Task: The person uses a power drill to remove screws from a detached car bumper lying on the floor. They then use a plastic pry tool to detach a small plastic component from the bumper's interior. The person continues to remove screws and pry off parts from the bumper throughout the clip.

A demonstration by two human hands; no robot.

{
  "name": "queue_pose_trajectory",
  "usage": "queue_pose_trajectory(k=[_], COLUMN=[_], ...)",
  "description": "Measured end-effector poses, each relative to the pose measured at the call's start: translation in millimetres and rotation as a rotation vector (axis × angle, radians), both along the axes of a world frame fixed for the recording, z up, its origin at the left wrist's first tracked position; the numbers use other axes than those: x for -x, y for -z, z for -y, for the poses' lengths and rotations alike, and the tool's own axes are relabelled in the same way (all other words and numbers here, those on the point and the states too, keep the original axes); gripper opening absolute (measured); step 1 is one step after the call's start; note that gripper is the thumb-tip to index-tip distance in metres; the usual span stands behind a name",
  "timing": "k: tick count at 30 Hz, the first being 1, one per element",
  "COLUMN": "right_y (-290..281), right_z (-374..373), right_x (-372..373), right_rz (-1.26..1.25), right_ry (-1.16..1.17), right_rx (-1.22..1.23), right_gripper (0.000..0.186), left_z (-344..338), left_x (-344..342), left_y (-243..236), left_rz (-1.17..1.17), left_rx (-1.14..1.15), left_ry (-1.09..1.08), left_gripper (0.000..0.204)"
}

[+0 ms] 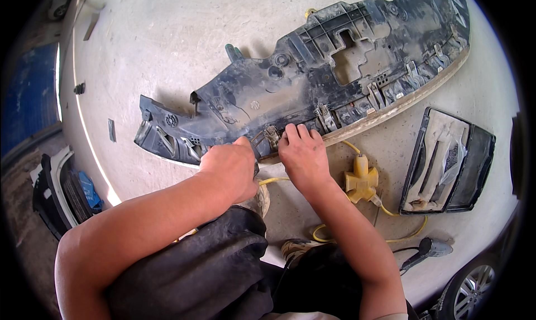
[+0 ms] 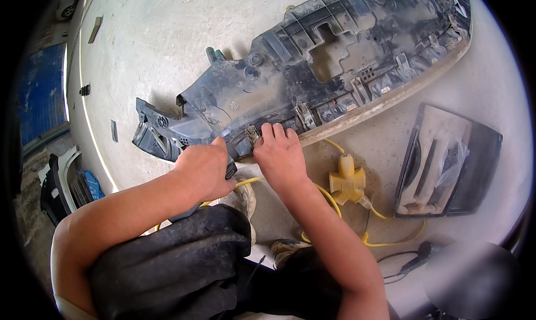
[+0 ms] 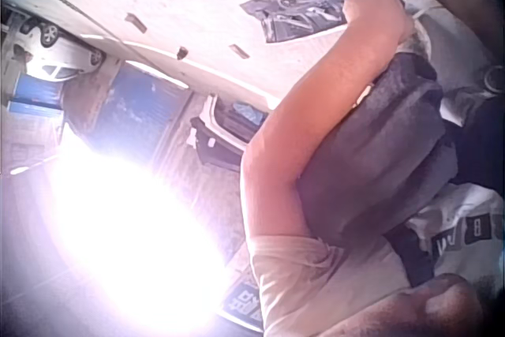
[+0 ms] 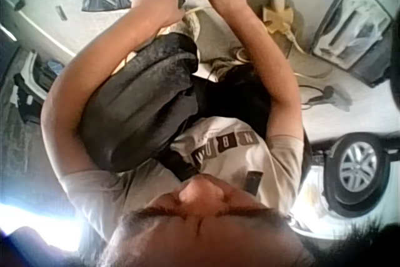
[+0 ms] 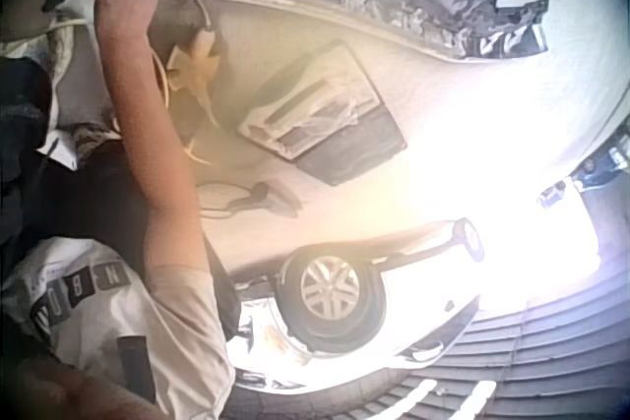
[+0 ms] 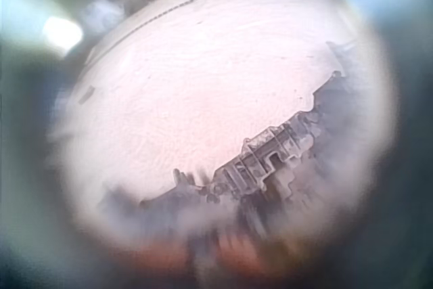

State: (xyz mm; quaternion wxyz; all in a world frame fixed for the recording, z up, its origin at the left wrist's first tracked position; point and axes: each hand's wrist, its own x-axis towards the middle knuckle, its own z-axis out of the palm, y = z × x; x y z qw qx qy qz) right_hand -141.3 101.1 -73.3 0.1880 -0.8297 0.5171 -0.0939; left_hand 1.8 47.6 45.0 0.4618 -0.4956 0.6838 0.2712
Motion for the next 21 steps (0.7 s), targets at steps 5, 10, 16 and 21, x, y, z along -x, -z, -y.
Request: queue_pose_trajectory(k=[5, 10, 16, 21], right_y=[1.2, 0.1, 0.4, 0.7], right_z=[-0.4, -0.1, -0.6, -0.6], right_x=[0.0, 0.1, -0.3, -0.6], right_rz=[-0.005, -0.001, 0.005, -0.001], right_ry=[-0.001, -0.002, 0.009, 0.013], right_rx=[0.004, 0.006, 0.009, 0.020], right_gripper=[0.001, 0.001, 0.002, 0.002], left_z=[-1.1, -1.2, -1.2, -2.0], left_x=[0.4, 0.9, 2.1, -1.0], left_y=[0.5, -0.3, -0.3, 2.5], left_rz=[-0.006, -0.011, -0.010, -0.024], left_rx=[0.002, 0.006, 0.011, 0.016], left_ry=[-0.003, 0.004, -0.003, 0.016], left_gripper=[0.060, 0.060, 0.060, 0.060])
